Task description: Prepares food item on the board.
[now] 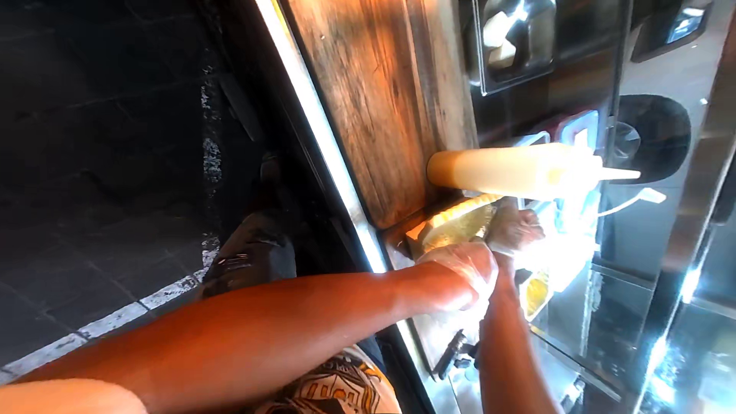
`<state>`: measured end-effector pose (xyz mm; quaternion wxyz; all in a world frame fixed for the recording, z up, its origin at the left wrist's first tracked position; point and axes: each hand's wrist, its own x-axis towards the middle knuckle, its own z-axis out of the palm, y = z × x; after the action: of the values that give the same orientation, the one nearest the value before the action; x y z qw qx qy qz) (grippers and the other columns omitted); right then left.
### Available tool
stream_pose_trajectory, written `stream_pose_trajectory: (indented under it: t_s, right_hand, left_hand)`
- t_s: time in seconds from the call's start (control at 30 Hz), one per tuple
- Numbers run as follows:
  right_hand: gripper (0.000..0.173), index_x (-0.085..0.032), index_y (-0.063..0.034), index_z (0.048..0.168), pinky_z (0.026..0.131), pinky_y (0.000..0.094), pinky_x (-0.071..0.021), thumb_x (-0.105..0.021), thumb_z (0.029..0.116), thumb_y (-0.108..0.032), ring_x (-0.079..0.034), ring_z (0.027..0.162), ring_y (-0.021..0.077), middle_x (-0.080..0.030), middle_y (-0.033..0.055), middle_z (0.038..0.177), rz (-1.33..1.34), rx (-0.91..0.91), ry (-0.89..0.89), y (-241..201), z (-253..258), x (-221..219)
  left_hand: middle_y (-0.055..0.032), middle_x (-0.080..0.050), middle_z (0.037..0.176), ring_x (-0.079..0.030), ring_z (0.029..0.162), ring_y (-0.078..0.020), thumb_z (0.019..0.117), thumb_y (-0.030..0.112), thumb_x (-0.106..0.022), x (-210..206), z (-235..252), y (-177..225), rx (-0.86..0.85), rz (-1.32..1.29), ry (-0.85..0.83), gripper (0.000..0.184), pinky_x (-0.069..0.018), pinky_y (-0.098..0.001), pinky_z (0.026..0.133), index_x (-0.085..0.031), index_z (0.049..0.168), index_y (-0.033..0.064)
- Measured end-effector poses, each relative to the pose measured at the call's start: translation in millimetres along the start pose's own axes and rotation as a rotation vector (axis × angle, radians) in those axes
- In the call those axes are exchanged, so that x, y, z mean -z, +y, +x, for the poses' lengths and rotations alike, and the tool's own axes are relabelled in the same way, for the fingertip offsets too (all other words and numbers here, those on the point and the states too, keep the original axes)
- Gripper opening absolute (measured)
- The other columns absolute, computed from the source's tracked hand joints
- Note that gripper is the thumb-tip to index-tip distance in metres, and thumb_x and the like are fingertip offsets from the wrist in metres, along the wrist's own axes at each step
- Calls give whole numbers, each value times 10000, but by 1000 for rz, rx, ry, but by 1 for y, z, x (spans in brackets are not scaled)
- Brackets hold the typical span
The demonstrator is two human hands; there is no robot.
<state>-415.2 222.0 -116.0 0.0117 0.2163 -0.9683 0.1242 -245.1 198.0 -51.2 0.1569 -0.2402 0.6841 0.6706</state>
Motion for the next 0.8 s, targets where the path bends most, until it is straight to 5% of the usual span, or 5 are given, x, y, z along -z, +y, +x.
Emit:
stream_pose_trajectory:
  t_s: [0.13,0.3,0.43,0.57,0.8]
  right_hand:
    - [339,-726,51,969,879,587,-511,-729,949,-287,-690,951,365,-723,232,966,6,19,-54,16,24,-14]
    - [482,-683,-73,882,451,318,-523,-492,1072,-473,-582,483,116,-639,19,665,411,-200,-188,12,-16,30]
    - [348,-685,-160,1195,468,311,-538,-470,1093,-414,-625,548,147,-712,44,935,353,-118,-371,32,-41,68]
    - [409,-647,-57,1371,1088,464,-498,-583,968,-81,-607,1305,248,-591,120,1468,77,741,-388,71,-26,83]
    - [251,-757,-67,1186,1044,378,-550,-688,958,-143,-685,1176,189,-725,102,1244,221,861,-264,94,-58,66]
  left_hand:
    - [-152,-660,1043,-676,947,-312,860,119,-755,-14,19,-2,-35,130,21,308,-573,-493,746,-631,1129,36]
    - [-195,-645,997,-667,901,-324,976,68,-640,1,-6,-12,67,-209,-31,215,-561,-487,759,-582,1173,6]
    - [-187,-652,1024,-662,915,-310,1040,174,-583,-7,-8,-25,36,-286,-11,230,-552,-496,789,-586,1218,30]
    - [-181,-649,987,-659,877,-299,1055,204,-562,-6,-13,-23,39,-277,21,226,-551,-481,769,-599,1187,24]
    - [-209,-663,1104,-667,1036,-355,998,162,-624,-27,-15,-25,25,-68,-6,298,-550,-520,871,-578,1256,20]
